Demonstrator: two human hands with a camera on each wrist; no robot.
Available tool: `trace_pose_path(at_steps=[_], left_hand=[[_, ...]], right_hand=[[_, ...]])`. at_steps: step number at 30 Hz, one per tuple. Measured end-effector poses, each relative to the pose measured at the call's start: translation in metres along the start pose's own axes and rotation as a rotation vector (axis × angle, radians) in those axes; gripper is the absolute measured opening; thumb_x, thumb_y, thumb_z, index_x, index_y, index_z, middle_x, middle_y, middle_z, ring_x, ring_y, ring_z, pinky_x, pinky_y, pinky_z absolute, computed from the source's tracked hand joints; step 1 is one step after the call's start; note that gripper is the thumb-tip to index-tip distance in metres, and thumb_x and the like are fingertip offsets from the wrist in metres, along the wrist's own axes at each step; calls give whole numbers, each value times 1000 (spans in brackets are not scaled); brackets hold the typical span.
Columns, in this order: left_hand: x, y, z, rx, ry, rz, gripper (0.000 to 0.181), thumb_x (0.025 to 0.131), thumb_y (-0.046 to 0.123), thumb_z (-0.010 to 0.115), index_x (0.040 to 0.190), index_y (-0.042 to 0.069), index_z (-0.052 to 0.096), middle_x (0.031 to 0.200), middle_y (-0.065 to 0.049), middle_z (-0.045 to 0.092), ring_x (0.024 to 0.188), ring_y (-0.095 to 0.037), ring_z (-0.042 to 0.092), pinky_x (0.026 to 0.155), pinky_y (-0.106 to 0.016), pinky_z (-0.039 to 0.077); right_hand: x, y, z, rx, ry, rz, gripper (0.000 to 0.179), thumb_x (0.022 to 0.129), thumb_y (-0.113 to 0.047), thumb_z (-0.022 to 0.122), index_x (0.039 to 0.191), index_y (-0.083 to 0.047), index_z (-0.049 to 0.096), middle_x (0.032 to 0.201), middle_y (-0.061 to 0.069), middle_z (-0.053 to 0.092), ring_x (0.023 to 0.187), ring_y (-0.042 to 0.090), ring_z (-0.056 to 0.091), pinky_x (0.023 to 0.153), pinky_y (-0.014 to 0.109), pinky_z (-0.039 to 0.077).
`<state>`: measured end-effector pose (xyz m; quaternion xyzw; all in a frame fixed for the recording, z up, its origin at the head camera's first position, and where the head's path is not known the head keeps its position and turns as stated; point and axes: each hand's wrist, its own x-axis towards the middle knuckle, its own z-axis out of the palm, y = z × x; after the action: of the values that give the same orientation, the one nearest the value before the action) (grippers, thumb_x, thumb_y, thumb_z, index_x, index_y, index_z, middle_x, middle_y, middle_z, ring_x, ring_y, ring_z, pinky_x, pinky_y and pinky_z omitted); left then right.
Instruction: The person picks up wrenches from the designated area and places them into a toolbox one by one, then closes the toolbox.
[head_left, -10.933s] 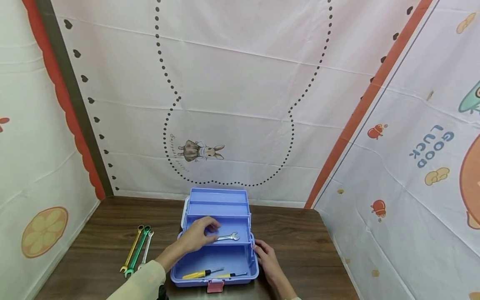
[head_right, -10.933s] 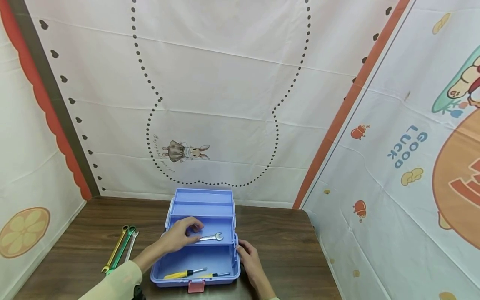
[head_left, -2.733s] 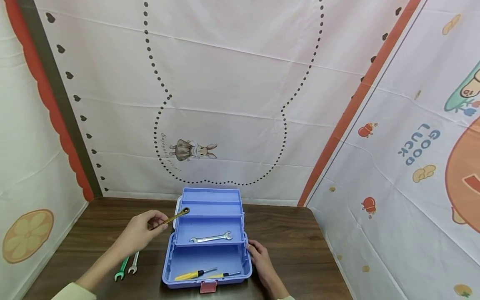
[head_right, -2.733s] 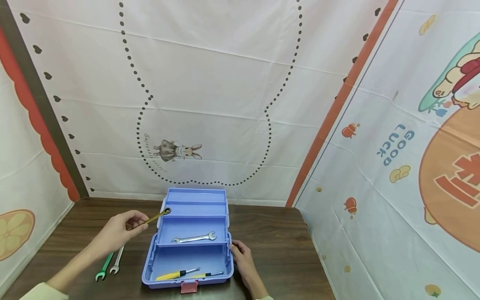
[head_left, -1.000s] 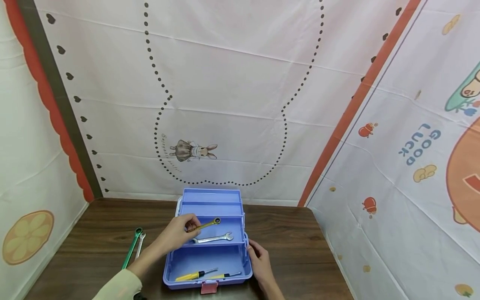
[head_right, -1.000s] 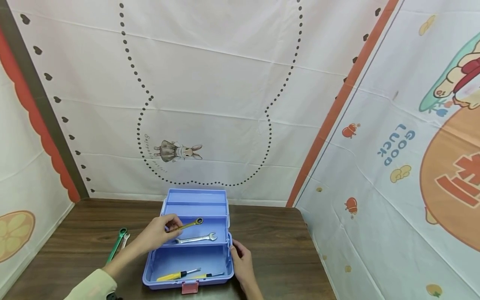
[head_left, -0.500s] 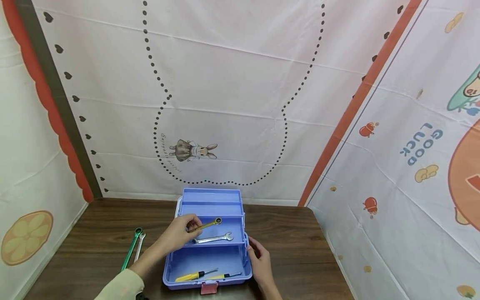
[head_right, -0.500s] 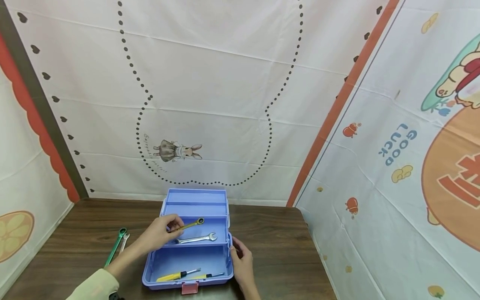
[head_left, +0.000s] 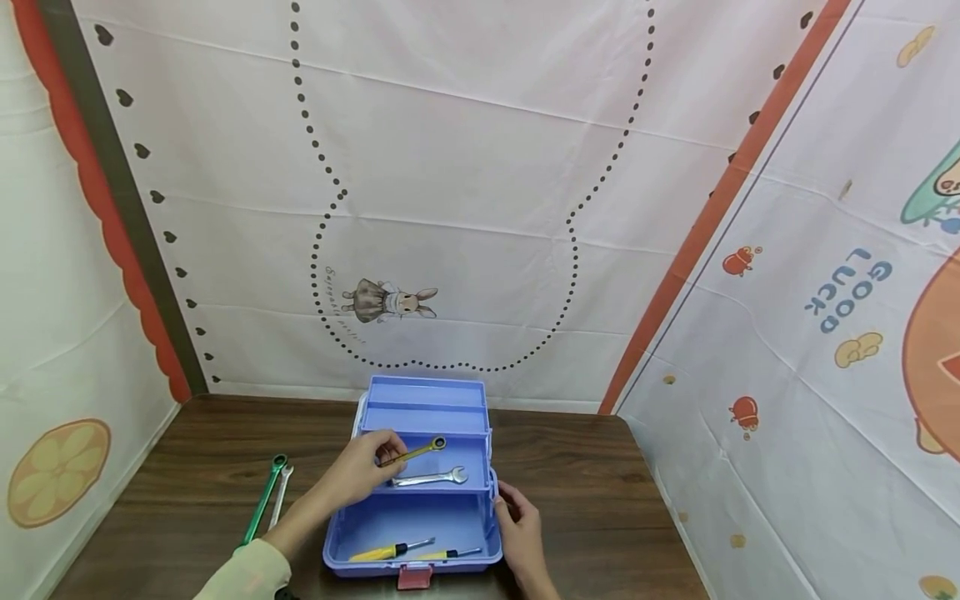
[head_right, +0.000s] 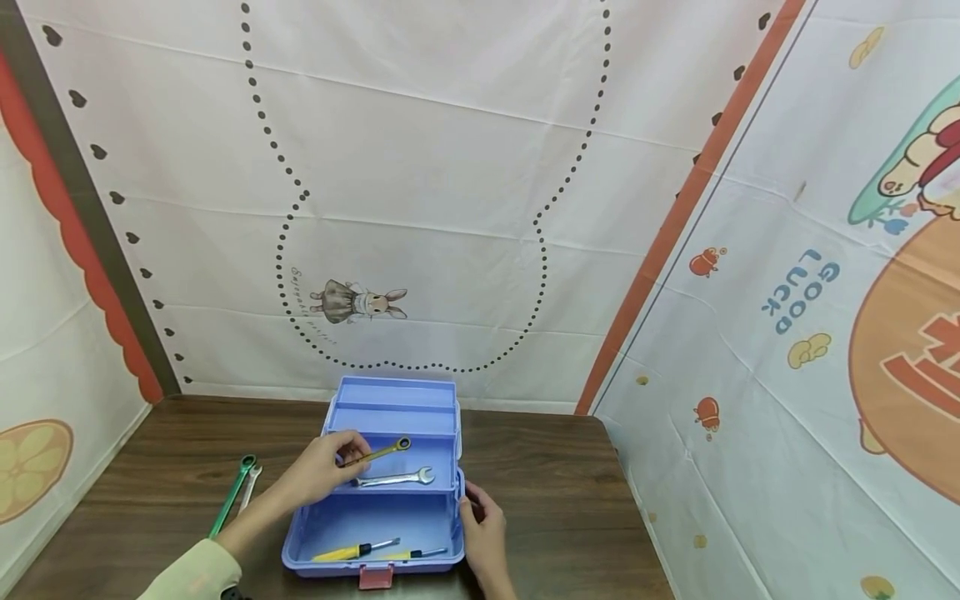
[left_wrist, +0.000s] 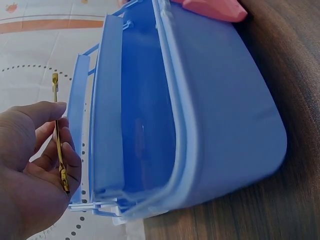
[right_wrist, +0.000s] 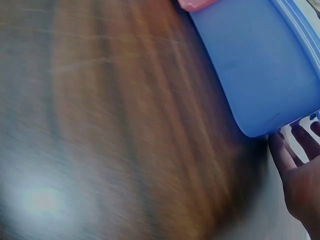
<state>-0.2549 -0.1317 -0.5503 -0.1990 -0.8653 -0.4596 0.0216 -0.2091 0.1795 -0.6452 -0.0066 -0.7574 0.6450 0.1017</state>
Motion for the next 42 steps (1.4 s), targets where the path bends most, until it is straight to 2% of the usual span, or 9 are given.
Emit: trace_pose_path(at_steps=[5,9,15,26,33,36,40,42], left_hand=[[1,-1,2,5,5,12,11,96,8,79,99,14,70,89,7,63,80,-10,58,69,-25,52],[1,-2,4,4,-6,13,11,97,10,79,99,15,70,89,8,62,80,-10,58,69,-25,52],[2,-3,6,3,-4,8,11,97,9,79,98,16,70,88,8,62,79,-11,58,68,-25,52],[1,-2,5,1,6,30,10,97,9,78,100,15,71,89,7,63,79,-9,59,68,-26,53],[6,-2,11,44,-12,45,10,97,9,79,99,15,71,88,9,63,78,-7,58,68,-25,53],[11,-3,12,72,-18,47,11,96,8,79,99,15,71,87,10,62,77,-7,57,68,-26,53],[15,-6,15,88,-48,40,11,95,6,78,99,13,71,87,9,62,77,-8,57,68,-26,52],[16,-10,17,89,-65,39,12,94,5,79,98,13,71,86,9,62,76,-7,57,67,-26,52]], right_hand=[[-6,0,3,-7,-17,-23,29,107,-10,63,132,4,69,121,19,74,101,24,72,81,27,59],[-3,-1,0,30,-64,-37,30,106,-6,62,132,9,67,121,23,72,101,26,71,82,26,58],[7,-5,-7,70,-137,0,30,103,-1,63,130,12,66,119,25,72,103,22,71,84,25,58],[19,-6,-5,-1,-84,0,24,99,1,67,121,5,74,110,19,76,96,15,71,82,24,58],[25,-5,-8,58,-111,52,26,99,0,64,123,9,70,110,18,73,92,11,66,79,24,56],[29,-4,-8,149,-138,116,28,102,-4,63,126,11,67,109,12,71,91,11,65,78,25,56],[30,1,-6,256,-165,223,35,104,-11,64,131,11,64,114,9,71,99,14,67,83,28,59],[29,4,-5,276,-169,238,37,105,-13,64,132,11,63,118,10,72,103,15,68,85,30,59]])
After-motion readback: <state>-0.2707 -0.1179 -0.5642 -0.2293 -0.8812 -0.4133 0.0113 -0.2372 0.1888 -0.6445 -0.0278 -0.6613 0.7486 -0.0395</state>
